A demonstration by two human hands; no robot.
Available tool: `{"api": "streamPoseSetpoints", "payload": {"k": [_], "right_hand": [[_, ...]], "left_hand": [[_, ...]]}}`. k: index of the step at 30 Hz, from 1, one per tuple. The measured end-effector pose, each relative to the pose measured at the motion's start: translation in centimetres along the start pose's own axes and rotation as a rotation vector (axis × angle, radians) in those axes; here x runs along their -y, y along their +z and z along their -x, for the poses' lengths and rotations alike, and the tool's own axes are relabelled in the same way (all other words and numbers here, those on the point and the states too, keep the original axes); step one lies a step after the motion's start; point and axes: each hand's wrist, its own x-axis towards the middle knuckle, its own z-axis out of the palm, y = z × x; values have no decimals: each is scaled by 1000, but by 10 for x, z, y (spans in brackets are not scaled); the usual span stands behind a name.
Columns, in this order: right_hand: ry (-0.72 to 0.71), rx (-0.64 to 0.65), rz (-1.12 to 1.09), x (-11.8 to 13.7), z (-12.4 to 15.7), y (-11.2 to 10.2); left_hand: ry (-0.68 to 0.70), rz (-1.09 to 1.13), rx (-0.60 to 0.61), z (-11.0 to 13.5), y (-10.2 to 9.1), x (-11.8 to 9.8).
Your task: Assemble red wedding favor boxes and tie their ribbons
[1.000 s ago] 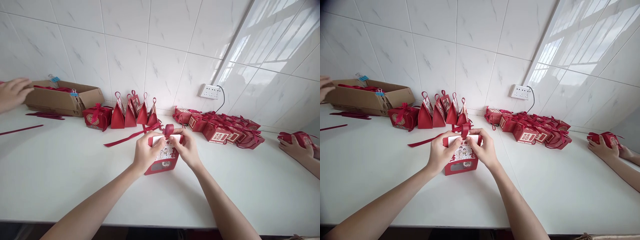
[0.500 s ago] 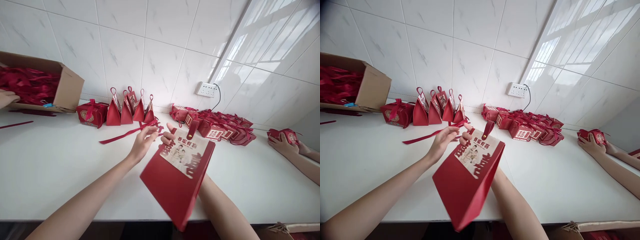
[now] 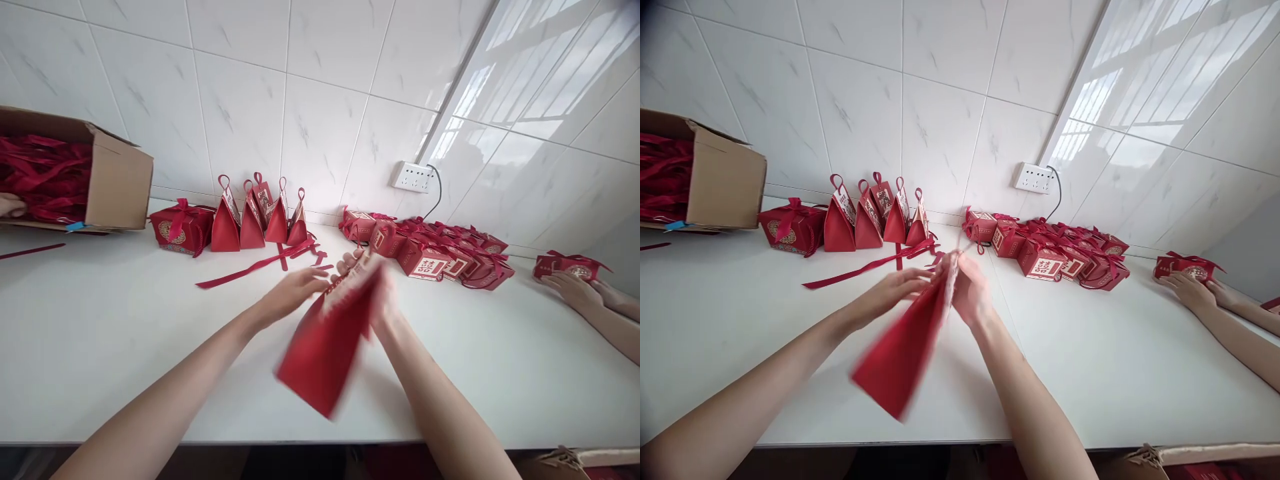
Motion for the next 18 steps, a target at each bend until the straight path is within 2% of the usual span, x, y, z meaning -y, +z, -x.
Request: {"api": "streamPoseSetpoints", "payload": {"k": [2, 3, 5, 6, 8, 11, 14, 18], "right_hand": [[-25, -131, 86, 8, 0, 3], [-43, -193, 148, 11, 0, 3], [-108, -283, 311, 15, 2, 3], [-146, -286, 385, 16, 3, 4], [-212, -239, 492, 16, 5, 4], [-233, -107, 527, 12, 7, 8], [-209, 3, 507, 10, 10, 11], [-306, 125, 586, 13, 13, 12]], "left_hand": [[50, 53, -226, -5, -10, 1], [77, 102, -302, -7, -14, 1], [142, 187, -378, -9, -18, 2], [187, 197, -381, -9, -17, 3], [276, 103, -395, -6, -12, 4], [367, -105, -462, 0, 1, 6], [403, -163, -466, 4, 8, 6], [433, -201, -440, 7, 8, 2]]}}
